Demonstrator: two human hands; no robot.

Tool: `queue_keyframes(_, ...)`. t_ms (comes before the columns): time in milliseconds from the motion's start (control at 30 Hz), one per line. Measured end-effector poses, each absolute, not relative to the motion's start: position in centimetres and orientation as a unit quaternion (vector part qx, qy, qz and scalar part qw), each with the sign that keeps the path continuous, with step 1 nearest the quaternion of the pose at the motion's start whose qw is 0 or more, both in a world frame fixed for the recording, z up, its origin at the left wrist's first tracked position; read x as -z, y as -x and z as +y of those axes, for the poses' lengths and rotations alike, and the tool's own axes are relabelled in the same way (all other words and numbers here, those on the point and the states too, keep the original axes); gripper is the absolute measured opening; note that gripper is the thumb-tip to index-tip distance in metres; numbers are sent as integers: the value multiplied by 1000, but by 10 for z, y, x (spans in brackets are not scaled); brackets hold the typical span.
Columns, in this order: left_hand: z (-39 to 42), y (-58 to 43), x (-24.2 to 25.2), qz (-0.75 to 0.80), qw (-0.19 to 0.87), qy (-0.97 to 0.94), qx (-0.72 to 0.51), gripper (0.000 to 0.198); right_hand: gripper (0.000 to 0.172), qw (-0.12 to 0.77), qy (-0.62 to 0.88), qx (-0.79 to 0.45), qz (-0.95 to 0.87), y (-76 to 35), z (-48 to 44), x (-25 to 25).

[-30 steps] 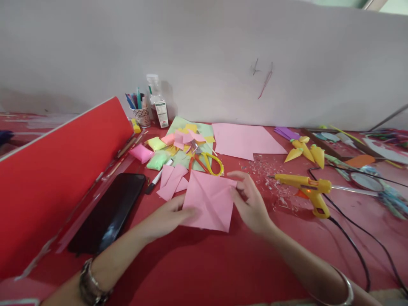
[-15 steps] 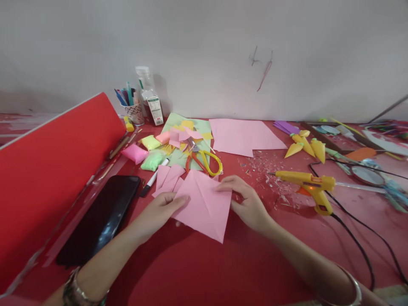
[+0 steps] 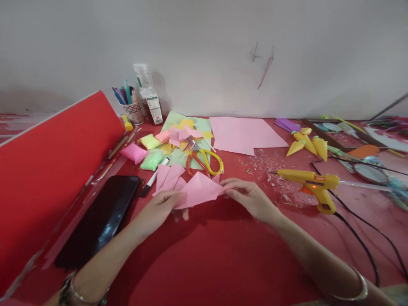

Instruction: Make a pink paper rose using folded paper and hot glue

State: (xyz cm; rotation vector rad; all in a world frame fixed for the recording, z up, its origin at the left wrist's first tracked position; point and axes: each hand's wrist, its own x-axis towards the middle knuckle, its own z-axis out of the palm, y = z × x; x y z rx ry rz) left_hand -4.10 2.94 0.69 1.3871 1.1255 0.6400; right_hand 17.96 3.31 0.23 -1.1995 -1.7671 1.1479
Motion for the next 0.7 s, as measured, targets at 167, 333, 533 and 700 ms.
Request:
queue_keyframes(167, 26, 38, -6, 437, 557, -621, -338, 42, 20, 383, 497, -514, -585, -171, 29, 3)
queue_keyframes(333, 18, 29, -7, 460, 487, -653, -352, 24, 11, 398, 494, -525, -567, -165, 25, -3)
queue_keyframes(533, 8, 23, -8, 535, 378, -678, -334, 32, 5, 352, 453, -523, -630, -162, 19, -10)
queue_keyframes(700, 7, 25, -7, 548, 360, -689, -310, 39, 5, 318, 460, -531, -637, -162, 17, -11)
